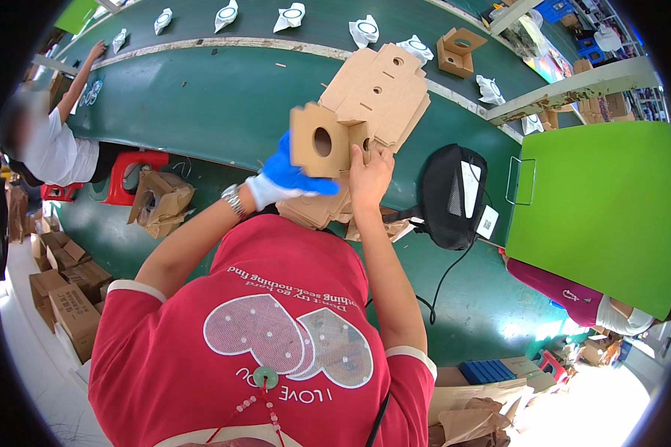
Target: Folding and stacking cardboard box components at an assembly station.
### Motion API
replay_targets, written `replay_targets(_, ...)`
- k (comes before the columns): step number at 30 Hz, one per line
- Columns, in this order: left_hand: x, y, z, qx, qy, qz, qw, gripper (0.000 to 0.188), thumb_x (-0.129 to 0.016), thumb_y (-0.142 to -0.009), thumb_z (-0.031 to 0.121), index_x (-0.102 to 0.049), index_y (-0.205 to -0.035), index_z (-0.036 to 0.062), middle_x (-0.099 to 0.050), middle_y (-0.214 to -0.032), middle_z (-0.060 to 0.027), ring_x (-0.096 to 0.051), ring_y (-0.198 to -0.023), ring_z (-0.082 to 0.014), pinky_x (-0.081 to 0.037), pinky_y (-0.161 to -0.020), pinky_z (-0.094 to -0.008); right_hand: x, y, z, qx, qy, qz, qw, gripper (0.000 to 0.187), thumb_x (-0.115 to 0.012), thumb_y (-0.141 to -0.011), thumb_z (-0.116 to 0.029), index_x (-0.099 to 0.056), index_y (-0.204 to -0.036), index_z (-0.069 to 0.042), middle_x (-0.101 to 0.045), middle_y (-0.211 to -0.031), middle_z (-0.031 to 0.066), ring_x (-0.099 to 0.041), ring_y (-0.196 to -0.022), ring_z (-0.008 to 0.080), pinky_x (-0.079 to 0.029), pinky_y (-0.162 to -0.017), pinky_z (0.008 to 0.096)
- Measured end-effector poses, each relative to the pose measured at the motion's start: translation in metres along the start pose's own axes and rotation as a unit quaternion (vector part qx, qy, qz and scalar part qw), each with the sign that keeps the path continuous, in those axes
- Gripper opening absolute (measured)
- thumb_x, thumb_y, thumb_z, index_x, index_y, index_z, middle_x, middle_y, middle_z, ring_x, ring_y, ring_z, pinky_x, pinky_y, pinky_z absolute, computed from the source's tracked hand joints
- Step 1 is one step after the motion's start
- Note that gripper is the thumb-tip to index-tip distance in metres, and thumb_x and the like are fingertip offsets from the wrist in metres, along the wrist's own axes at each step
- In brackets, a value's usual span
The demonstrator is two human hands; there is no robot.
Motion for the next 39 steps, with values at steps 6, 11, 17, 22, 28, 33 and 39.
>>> replay_targets(6, -0.027, -0.056, 0.017, -0.067, -0.125, 0.029, 0.989, 0.105, -0.086, -0.061, 0.059, -0.042, -0.14, 0.0049, -0.053, -0.129, -0.0185, -0.052, -0.121, -0.0362, -0.039, -0.106, -0.0438, 0.007, -0.001, 0.005, 0.031, -0.054, 0.014, 0.998, 0.031, -0.073, -0.084, -0.024, -0.071, -0.1, 0.002, -0.067, -0.096, 0.0182, -0.065, -0.091, 0.0361, -0.051, -0.081, 0.0438)
replay_targets(11, -0.003, -0.011, -0.02, 0.018, 0.073, 0.098, 0.992, 0.096, -0.093, -0.058, 0.046, -0.049, -0.13, 0.0008, -0.061, -0.118, -0.0136, -0.061, -0.109, -0.0272, -0.047, -0.097, -0.0396, 0.012, -0.013, -0.013, 0.012, 0.027, -0.051, 0.998, 0.031, -0.078, -0.077, -0.02, -0.067, -0.096, 0.002, -0.065, -0.094, 0.0179, -0.065, -0.087, 0.0356, -0.052, -0.076, 0.0442)
replay_targets(17, -0.012, 0.016, -0.007, 0.072, 0.078, 0.135, 0.985, 0.107, -0.095, -0.054, 0.043, -0.04, -0.137, 0.0031, -0.054, -0.124, -0.0132, -0.056, -0.114, -0.0275, -0.046, -0.1, -0.0374, -0.006, -0.018, -0.021, 0.048, 0.064, -0.162, 0.984, 0.036, -0.082, -0.071, -0.018, -0.052, -0.081, 0.0, -0.06, -0.083, 0.0168, -0.061, -0.08, 0.0367, -0.05, -0.072, 0.0445)
replay_targets(22, 0.005, 0.036, 0.004, 0.044, -0.031, 0.104, 0.993, 0.103, -0.092, -0.06, 0.032, -0.037, -0.143, 0.0064, -0.047, -0.137, -0.0145, -0.051, -0.122, -0.0343, -0.045, -0.103, -0.0399, -0.023, -0.018, -0.041, 0.156, 0.081, -0.187, 0.966, 0.027, -0.072, -0.072, -0.007, -0.053, -0.09, 0.0, -0.056, -0.089, 0.0182, -0.058, -0.093, 0.0377, -0.048, -0.082, 0.0462)
replay_targets(28, 0.008, 0.001, -0.047, -0.045, -0.015, -0.049, 0.998, 0.082, -0.083, -0.071, 0.017, -0.043, -0.141, 0.0087, -0.052, -0.133, -0.0215, -0.054, -0.122, -0.0376, -0.045, -0.102, -0.0425, -0.031, -0.025, -0.051, 0.162, -0.031, -0.305, 0.938, 0.031, -0.075, -0.067, -0.008, -0.049, -0.082, -0.002, -0.054, -0.08, 0.0154, -0.056, -0.078, 0.0373, -0.047, -0.069, 0.0453)
replay_targets(33, -0.012, -0.024, -0.054, -0.054, -0.103, -0.129, 0.985, 0.038, -0.08, -0.07, 0.024, -0.059, -0.099, 0.0121, -0.063, -0.099, -0.0143, -0.063, -0.092, -0.0389, -0.052, -0.077, -0.0446, -0.028, -0.024, -0.015, 0.04, -0.176, -0.367, 0.912, 0.026, -0.061, -0.093, -0.011, -0.066, -0.117, -0.005, -0.068, -0.104, 0.0091, -0.063, -0.103, 0.0179, -0.049, -0.085, 0.0322)
replay_targets(39, -0.006, -0.026, -0.05, -0.018, -0.121, -0.118, 0.986, 0.036, -0.08, -0.071, 0.026, -0.059, -0.097, 0.0124, -0.061, -0.095, -0.0126, -0.063, -0.09, -0.0367, -0.052, -0.075, -0.0436, 0.005, 0.003, -0.03, 0.013, -0.242, -0.366, 0.899, 0.057, -0.066, -0.08, -0.003, -0.05, -0.134, -0.006, -0.055, -0.131, 0.0128, -0.052, -0.122, 0.0271, -0.039, -0.104, 0.0383)
Point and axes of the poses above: each hand's wrist, its own y-axis away from the middle knuckle, its own x-axis out of the back of the hand, z = x × y, the point moved 7 cm from there along -y, towards the middle knuckle
